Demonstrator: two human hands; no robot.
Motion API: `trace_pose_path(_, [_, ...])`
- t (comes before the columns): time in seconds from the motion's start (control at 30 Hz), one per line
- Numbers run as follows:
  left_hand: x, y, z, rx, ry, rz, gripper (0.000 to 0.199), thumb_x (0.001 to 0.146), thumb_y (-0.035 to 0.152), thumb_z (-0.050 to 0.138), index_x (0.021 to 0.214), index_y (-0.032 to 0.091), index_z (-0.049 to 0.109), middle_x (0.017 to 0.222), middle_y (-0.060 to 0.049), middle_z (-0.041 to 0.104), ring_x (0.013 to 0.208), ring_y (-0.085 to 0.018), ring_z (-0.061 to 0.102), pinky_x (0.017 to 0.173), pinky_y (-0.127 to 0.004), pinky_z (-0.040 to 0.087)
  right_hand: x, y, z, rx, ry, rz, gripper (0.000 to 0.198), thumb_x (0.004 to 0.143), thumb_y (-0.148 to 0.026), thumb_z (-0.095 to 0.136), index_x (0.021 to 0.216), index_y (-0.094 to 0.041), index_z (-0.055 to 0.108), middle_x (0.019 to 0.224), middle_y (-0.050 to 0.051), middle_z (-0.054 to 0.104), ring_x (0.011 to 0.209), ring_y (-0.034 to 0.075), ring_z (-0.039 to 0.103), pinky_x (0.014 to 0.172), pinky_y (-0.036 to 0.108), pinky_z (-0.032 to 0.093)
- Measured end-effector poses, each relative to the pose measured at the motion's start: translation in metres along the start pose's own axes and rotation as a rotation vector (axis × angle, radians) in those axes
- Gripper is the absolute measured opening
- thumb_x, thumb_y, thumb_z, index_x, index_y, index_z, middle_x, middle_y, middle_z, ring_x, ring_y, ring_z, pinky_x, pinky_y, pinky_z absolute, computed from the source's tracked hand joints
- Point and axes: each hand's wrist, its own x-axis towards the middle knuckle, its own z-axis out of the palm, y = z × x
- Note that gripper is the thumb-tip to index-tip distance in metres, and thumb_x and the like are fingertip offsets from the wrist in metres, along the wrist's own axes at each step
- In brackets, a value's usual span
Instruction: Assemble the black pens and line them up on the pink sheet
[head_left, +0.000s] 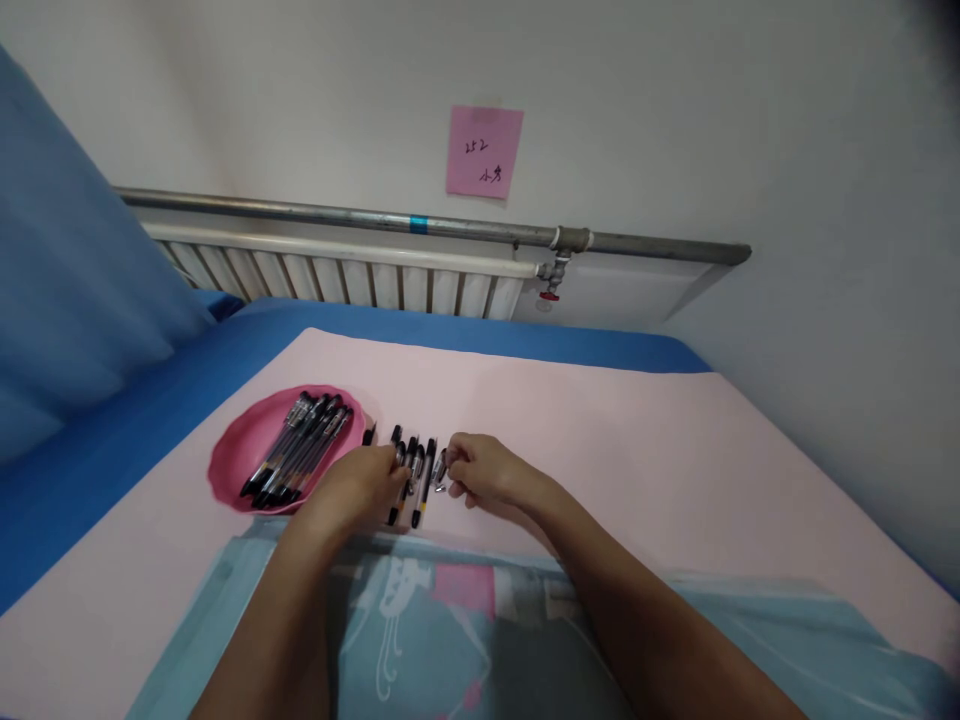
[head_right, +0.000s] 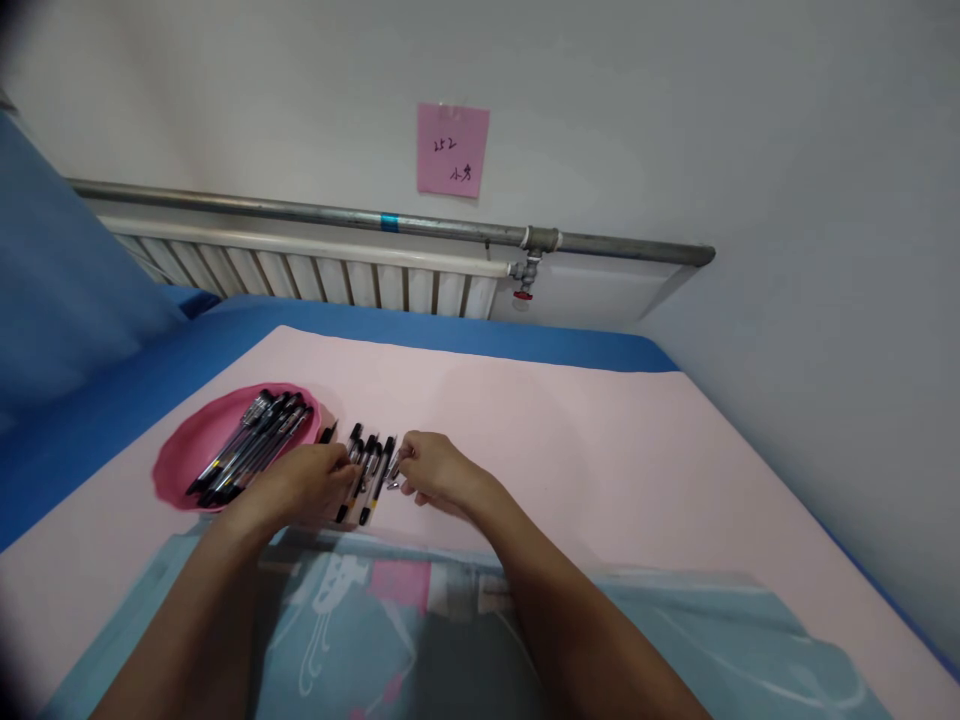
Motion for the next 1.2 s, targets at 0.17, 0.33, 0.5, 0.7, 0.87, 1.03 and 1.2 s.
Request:
trace_pose_path(0.17, [0.001, 0.004, -0.004, -0.111, 0.028, -0.194, 0.029, 0.082, 0.034, 0.038, 0.084, 0.018, 0.062, 0.083, -0.010, 0.067, 0.073, -0.020, 0.061, 0.059, -0.026, 0.037, -0.002, -0.003, 0.003, 0.057, -0.044, -0.022, 0.013, 0.067, -0.004, 0.048, 0.071, -0.016, 0.049, 0.056, -0.001, 0.056, 0.055, 0.011, 0.058, 0.041, 0.015, 0.042])
trace_pose_path(0.33, [0.002, 0.004, -0.005, -0.096, 0.030, -0.156, 0.027, 0.080, 0.034, 0.041, 0.083, 0.018, 0.063, 0.086, -0.011, 0.068, 0.076, -0.020, 0.061, 0.060, -0.025, 0.037, -0.001, -0.007, 0.001, 0.048, 0.098, 0.022, 0.015, 0.065, -0.001, 0.045, 0.067, -0.016, 0.046, 0.052, -0.001, 0.053, 0.051, 0.010, 0.056, 0.039, 0.015, 0.040])
trace_pose_path(0.5, [0.003, 0.005, -0.003, -0.117, 0.040, -0.186, 0.029, 0.081, 0.032, 0.038, 0.083, 0.017, 0.062, 0.084, -0.012, 0.068, 0.074, -0.020, 0.061, 0.058, -0.025, 0.036, 0.001, -0.005, 0.002, 0.024, 0.110, 0.009, 0.016, 0.066, -0.002, 0.043, 0.069, -0.017, 0.047, 0.054, -0.001, 0.056, 0.044, 0.010, 0.053, 0.036, 0.017, 0.039])
trace_pose_path(0.7, [-0.004, 0.007, -0.011, -0.323, 0.132, -0.157, 0.024, 0.078, 0.032, 0.043, 0.075, 0.017, 0.062, 0.075, -0.007, 0.067, 0.067, -0.017, 0.058, 0.057, -0.024, 0.035, 0.002, -0.003, 0.004, 0.042, 0.114, -0.009, 0.015, 0.066, -0.002, 0.043, 0.067, -0.017, 0.046, 0.053, -0.001, 0.054, 0.048, 0.011, 0.056, 0.037, 0.016, 0.039])
trace_pose_path(0.87, [-0.019, -0.025, -0.019, -0.633, 0.589, -0.303, 0.034, 0.080, 0.043, 0.039, 0.084, 0.018, 0.062, 0.073, -0.002, 0.065, 0.065, -0.016, 0.057, 0.057, -0.024, 0.039, 0.009, 0.006, -0.003, 0.073, 0.182, -0.039, 0.014, 0.065, -0.003, 0.045, 0.066, -0.017, 0.047, 0.053, -0.001, 0.052, 0.051, 0.012, 0.058, 0.035, 0.015, 0.036])
trace_pose_path(1.03, [-0.019, -0.058, -0.016, -0.423, 0.553, -0.610, 0.029, 0.078, 0.037, 0.041, 0.083, 0.020, 0.064, 0.075, -0.006, 0.066, 0.066, -0.020, 0.058, 0.053, -0.027, 0.035, 0.014, 0.012, -0.010, 0.106, 0.180, 0.018, 0.011, 0.068, -0.009, 0.044, 0.072, -0.017, 0.049, 0.046, -0.002, 0.054, 0.032, 0.007, 0.044, 0.032, 0.016, 0.029])
trace_pose_path(1.2, [-0.011, -0.055, -0.014, -0.270, 0.418, -0.668, 0.020, 0.072, 0.030, 0.048, 0.081, 0.021, 0.063, 0.087, -0.008, 0.067, 0.076, -0.023, 0.060, 0.056, -0.027, 0.036, 0.013, 0.012, -0.013, 0.095, 0.165, 0.016, 0.011, 0.068, -0.011, 0.044, 0.075, -0.018, 0.050, 0.047, -0.002, 0.056, 0.026, 0.005, 0.036, 0.031, 0.016, 0.025])
